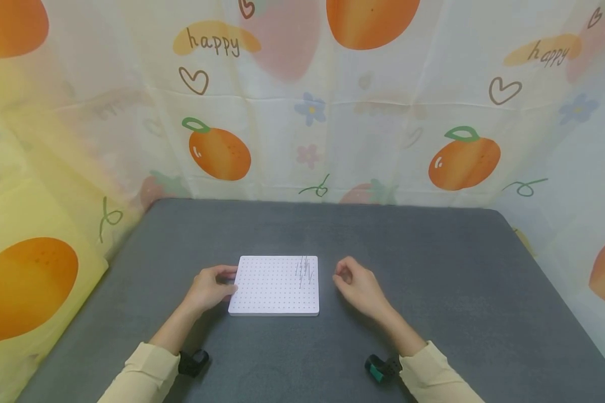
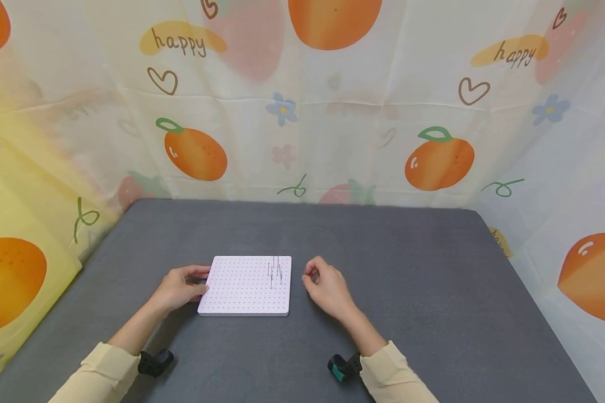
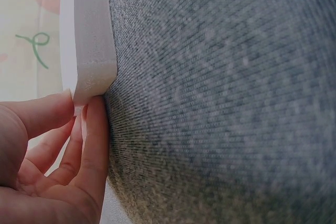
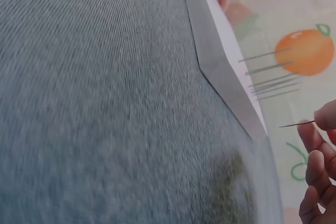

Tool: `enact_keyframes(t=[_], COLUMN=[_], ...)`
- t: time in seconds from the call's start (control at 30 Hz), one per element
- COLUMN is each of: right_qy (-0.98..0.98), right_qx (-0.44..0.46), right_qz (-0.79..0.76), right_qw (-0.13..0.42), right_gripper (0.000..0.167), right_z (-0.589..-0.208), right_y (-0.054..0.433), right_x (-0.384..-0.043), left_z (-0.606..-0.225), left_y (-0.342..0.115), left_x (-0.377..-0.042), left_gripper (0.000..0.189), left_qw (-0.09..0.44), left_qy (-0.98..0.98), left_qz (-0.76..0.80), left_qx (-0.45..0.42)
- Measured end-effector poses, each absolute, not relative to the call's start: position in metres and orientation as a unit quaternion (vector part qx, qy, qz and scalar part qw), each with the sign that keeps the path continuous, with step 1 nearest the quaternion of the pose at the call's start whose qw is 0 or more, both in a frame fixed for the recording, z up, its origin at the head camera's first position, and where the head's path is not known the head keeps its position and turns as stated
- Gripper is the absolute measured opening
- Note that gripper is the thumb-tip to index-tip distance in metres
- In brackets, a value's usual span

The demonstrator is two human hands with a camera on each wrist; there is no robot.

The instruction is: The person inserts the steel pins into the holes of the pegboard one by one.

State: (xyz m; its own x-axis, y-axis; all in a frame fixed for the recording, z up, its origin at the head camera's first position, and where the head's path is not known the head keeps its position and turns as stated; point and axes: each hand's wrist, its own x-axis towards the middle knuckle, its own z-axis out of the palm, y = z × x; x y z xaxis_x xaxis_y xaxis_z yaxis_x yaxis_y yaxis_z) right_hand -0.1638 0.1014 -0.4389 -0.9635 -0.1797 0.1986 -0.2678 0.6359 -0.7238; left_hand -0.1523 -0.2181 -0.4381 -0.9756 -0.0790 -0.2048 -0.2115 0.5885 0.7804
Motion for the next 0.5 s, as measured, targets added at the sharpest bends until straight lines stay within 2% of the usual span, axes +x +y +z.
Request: enact_keyframes(t=[0.5], right_qy=[-0.880], right_qx=[0.152], right_qz=[0.441], right_qw=[0.090], right_gripper=[0.011], right_z=[-0.439], right_y=[0.084], right_x=[-0.161], left_z=[-0.439], left_y=[-0.219], left_x=[-0.152], left_gripper=[0.043], left_qw=[0.075], left_qy=[0.891], left_qz=[0.441], left_qx=[-0.080])
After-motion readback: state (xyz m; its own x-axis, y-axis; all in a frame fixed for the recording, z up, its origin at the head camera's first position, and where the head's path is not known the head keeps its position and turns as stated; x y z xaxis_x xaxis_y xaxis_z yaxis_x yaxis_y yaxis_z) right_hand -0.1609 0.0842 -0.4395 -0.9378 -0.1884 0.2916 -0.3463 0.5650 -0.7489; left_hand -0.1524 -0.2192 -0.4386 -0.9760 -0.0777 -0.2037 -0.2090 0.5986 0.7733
